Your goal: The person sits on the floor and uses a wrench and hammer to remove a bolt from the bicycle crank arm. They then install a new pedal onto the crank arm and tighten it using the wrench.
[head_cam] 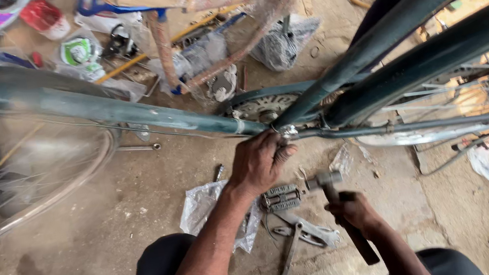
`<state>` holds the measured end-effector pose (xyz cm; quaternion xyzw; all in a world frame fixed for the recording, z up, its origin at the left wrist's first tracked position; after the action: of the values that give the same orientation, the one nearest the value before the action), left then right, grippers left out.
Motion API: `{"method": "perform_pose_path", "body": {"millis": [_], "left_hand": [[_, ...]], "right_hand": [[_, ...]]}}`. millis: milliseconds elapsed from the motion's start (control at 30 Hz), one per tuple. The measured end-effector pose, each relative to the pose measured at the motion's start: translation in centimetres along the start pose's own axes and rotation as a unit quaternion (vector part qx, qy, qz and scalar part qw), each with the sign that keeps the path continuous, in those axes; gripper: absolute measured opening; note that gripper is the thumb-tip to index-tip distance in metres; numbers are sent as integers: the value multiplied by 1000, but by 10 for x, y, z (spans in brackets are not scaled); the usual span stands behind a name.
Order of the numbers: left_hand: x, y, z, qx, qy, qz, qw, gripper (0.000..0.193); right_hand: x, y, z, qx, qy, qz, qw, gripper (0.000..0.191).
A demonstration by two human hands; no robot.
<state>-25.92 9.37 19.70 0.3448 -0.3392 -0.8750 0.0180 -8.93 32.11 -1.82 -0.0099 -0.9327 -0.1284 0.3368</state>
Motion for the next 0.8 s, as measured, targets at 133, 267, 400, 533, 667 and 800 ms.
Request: {"method": "perform_pose_path", "body": {"millis": [133,267,400,533,667,800], "left_hand": [[1,0,-3,16,-5,13,1000,57],[-1,3,-3,19,-3,11,1000,58],[-7,8,1,-7,-37,1,999,58],[-10,11,9,27,-20,11,999,58],[-23,23,24,-4,-40,-46,998,62],[-34,31,36,-54,-70,-73,993,66]], "right_hand": [[59,-7,-62,-6,161,207,965,31],[93,-26,-78,-70,211,250,942,24],[102,-54,-76,-126,223,259,931,28],[94,-47,-71,-120,188,108,969,55],[83,-9,-81,-178,300,200,916,30],[76,3,-83,-259,345,316,845,29]]}}
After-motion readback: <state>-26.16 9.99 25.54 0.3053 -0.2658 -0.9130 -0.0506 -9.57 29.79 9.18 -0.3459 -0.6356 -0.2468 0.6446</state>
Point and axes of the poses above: each hand's wrist, its own z-axis towards the middle knuckle, its own y-axis out of the back of the hand, x = y × z, the point moved 6 cm from there along z, towards the middle knuckle, and after that the axes turned 6 degrees about -y, right-handed, at the moved point
